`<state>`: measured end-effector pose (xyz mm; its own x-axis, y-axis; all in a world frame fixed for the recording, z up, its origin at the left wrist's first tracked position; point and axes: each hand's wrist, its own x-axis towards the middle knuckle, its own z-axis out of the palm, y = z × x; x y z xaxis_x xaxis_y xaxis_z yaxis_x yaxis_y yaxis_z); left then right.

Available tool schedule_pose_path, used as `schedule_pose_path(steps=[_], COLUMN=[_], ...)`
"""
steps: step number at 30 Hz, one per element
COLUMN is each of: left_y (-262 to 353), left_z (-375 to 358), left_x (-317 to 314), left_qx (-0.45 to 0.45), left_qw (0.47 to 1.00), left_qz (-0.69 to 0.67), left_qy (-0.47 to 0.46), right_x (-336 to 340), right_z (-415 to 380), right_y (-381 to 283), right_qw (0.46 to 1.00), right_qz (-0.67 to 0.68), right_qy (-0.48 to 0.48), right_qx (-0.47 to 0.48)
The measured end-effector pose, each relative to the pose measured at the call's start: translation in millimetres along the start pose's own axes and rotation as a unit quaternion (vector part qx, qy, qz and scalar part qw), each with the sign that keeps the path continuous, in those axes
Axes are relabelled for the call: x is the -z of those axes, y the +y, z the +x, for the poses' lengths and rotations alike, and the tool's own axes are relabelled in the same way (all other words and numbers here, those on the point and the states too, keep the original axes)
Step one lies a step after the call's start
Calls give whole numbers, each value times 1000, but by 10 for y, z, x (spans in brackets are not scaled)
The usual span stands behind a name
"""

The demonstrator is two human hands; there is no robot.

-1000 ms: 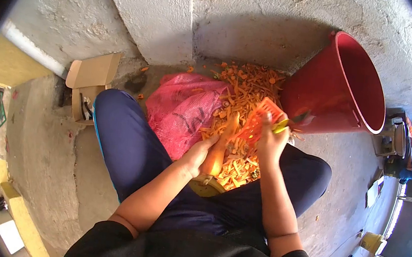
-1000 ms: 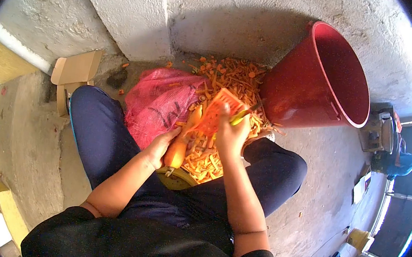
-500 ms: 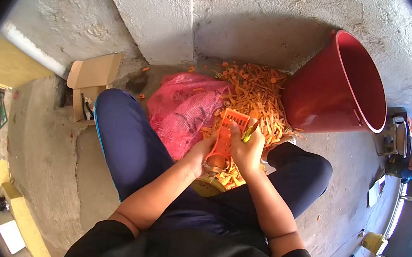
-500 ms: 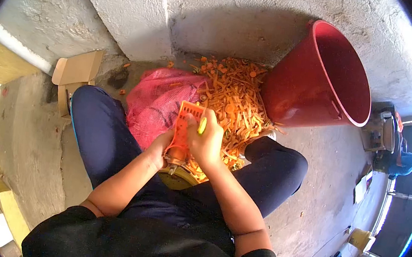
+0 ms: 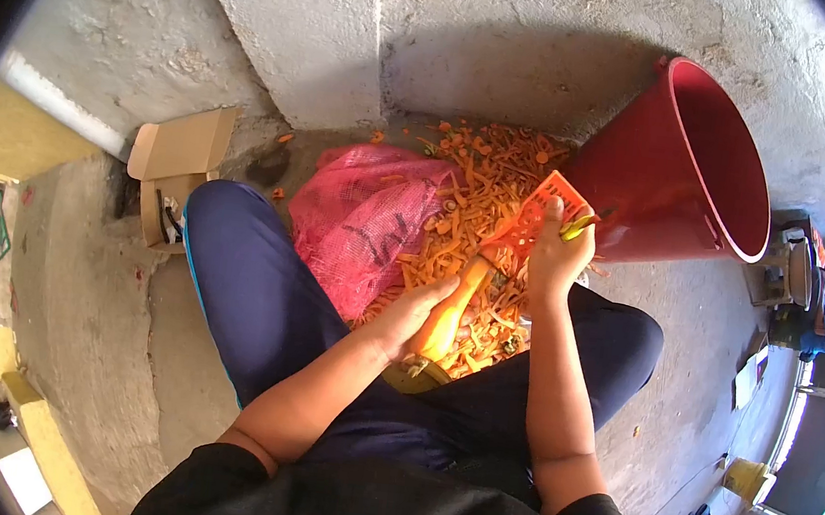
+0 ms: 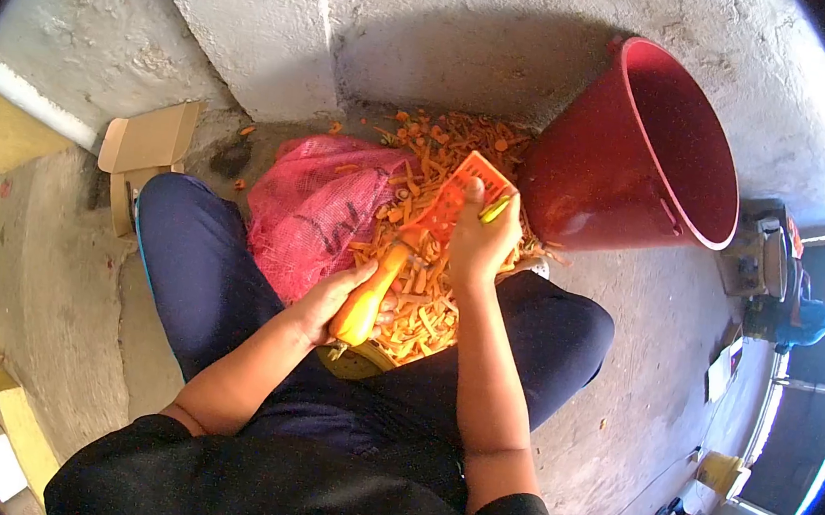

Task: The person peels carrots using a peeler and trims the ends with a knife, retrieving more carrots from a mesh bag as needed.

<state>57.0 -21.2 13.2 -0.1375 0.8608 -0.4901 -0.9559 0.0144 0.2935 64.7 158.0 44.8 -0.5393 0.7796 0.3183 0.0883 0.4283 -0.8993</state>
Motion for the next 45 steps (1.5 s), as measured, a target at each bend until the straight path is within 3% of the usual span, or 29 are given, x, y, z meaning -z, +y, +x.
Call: schedule_pose_path(steps=[2, 6, 8, 9, 12, 14, 15, 18, 20, 22, 24, 28, 29, 37, 40, 41, 43, 45], left_y=[-13, -33, -109, -72, -2, 23, 26, 20, -1, -6, 40, 32, 19, 51, -51, -35, -42, -34], left_z=[11, -112, 7, 14, -36, 16, 27, 46, 114, 125, 92, 170, 180, 146, -2, -64, -74, -89], left_x=[73, 80, 163, 131, -17, 187, 256, 110, 156, 161, 91, 179, 205, 120, 215, 73, 80, 58], left_qx=[10, -88, -184, -185, -115, -71, -49, -66, -68, -56, -33, -55, -61, -90, -30, -12, -15, -19], left_qw=[996, 970, 923, 901, 929, 994, 997, 994, 994, 995, 996, 989, 988, 988, 999, 1000, 999, 998], left_qz=[-27, 226, 336, 390, 332, 79, -50, -69, -60, -50, -35, -68, -74, -46, -7, 14, 42, 43], left_qy=[-80, -19, 33, 48, 118, 22, -28, 55, 56, 64, 79, 116, 118, 113, -42, 1, -21, -31], right_x=[48, 382, 396, 370, 265, 232, 172, 81, -31, -57, -119, -88, -128, -136, -99, -36, 94, 258], right_z=[147, 516, 454, 389, 228, 89, 20, -225, -403, -502, -559, -620, -647, -602, -228, -64, 201, 376], right_y=[130, 219, 140, 80, 86, 53, -1, -51, 0, -273, -218, -298, -238, -261, 14, 72, 141, 263], right_qw=[994, 983, 980, 980, 989, 993, 992, 987, 989, 960, 966, 952, 966, 977, 990, 991, 984, 991], right_qz=[-58, 47, 117, 127, 115, 98, 109, 74, 41, 131, 96, 65, 54, -30, -111, -124, -146, -75], right_qy=[78, 166, 152, 139, 82, 6, -21, -109, -138, -211, -231, -289, -252, -210, -84, -51, 85, 113], right_qx=[43, -63, -61, -60, -43, -65, -61, -95, -43, -130, -66, -83, -12, 28, 4, -22, 50, -15])
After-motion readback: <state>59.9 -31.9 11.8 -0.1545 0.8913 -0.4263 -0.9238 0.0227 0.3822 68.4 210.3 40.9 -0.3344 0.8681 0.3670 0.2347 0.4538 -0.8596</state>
